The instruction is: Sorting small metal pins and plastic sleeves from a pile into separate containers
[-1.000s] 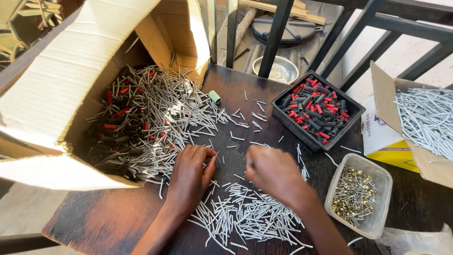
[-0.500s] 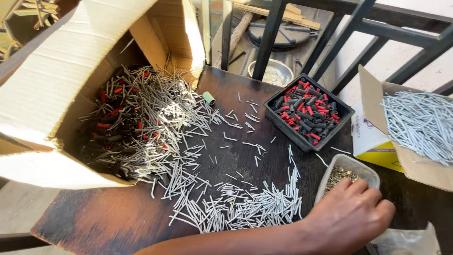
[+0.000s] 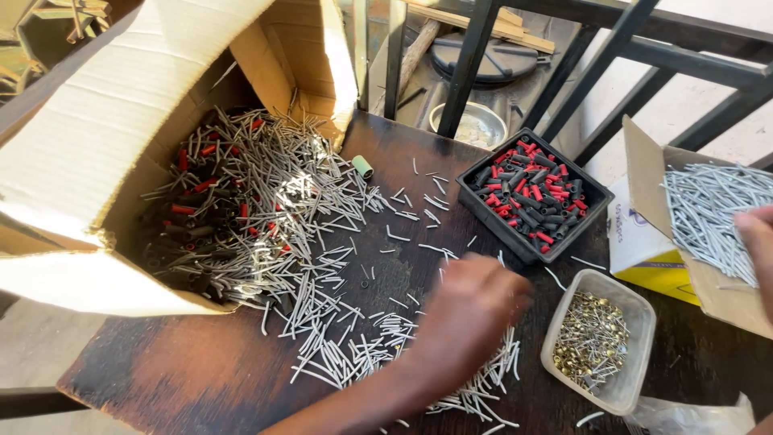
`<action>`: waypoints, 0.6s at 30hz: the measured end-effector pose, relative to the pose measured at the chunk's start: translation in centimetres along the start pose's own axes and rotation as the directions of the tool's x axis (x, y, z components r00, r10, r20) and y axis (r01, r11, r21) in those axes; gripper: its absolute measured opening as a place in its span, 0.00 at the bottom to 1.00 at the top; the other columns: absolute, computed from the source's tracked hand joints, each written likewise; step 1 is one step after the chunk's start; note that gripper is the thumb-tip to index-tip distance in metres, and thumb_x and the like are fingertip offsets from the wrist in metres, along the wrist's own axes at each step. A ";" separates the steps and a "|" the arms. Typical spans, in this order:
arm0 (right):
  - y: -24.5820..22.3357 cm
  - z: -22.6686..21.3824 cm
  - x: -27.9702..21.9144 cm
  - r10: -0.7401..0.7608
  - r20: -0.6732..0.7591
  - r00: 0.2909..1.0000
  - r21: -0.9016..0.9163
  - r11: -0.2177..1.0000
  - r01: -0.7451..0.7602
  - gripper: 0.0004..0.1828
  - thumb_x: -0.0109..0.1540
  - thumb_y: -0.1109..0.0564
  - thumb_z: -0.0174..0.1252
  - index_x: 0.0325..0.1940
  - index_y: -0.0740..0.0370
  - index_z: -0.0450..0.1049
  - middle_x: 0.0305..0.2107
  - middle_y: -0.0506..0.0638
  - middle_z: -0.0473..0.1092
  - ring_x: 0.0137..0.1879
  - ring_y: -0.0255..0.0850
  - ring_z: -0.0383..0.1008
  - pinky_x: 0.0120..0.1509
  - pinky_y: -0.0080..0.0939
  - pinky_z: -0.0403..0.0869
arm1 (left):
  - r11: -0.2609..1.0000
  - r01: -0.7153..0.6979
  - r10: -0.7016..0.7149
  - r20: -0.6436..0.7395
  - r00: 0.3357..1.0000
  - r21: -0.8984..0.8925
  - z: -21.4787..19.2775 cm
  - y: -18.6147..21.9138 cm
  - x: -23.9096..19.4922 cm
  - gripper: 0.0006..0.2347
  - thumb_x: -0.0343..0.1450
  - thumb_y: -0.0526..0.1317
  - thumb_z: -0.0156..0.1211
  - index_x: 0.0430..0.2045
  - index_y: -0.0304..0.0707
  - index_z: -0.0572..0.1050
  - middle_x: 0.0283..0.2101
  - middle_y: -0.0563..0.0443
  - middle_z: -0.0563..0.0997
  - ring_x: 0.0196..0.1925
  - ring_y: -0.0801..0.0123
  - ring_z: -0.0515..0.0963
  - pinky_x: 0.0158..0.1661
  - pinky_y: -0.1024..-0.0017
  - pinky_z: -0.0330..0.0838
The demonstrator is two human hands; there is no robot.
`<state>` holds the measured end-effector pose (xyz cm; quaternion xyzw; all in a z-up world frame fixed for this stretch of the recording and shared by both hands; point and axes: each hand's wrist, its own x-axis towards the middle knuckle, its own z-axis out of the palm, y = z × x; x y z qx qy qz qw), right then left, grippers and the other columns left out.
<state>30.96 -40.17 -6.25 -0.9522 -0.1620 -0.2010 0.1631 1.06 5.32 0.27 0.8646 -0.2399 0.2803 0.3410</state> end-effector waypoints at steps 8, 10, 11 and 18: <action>-46.2 -6.5 -5.4 -0.049 0.348 0.936 0.226 0.973 -0.033 0.07 0.63 0.49 0.60 0.38 0.48 0.83 0.39 0.42 0.77 0.36 0.40 0.76 0.44 0.43 0.70 | 0.691 0.531 -0.565 -0.091 0.820 0.491 -9.1 -9.6 -6.9 0.04 0.72 0.40 0.62 0.35 0.44 0.77 0.37 0.47 0.78 0.41 0.55 0.74 0.46 0.57 0.65; -46.9 -2.9 -6.1 -0.150 0.365 0.919 0.246 0.967 0.060 0.05 0.61 0.50 0.62 0.37 0.46 0.82 0.36 0.45 0.77 0.38 0.46 0.78 0.44 0.48 0.73 | 0.692 0.519 -0.558 -0.086 0.826 0.501 -7.9 -10.8 -8.2 0.05 0.71 0.43 0.63 0.31 0.44 0.78 0.34 0.49 0.77 0.40 0.55 0.76 0.43 0.58 0.66; -47.2 -1.1 -6.6 -0.244 0.382 0.891 0.264 0.953 0.148 0.04 0.59 0.51 0.64 0.37 0.45 0.81 0.34 0.47 0.77 0.40 0.53 0.80 0.43 0.52 0.76 | 0.697 0.506 -0.549 -0.076 0.832 0.509 -7.3 -11.3 -9.0 0.08 0.70 0.46 0.64 0.26 0.45 0.78 0.31 0.50 0.77 0.39 0.55 0.77 0.40 0.58 0.68; -48.8 6.1 -8.9 -0.249 0.404 0.880 0.297 0.946 0.131 0.04 0.60 0.51 0.64 0.34 0.51 0.78 0.29 0.51 0.73 0.39 0.56 0.79 0.41 0.53 0.76 | 0.641 0.483 -0.525 -0.118 0.843 0.596 -5.9 -9.7 -7.5 0.08 0.68 0.47 0.65 0.23 0.47 0.76 0.29 0.53 0.75 0.39 0.58 0.74 0.39 0.60 0.65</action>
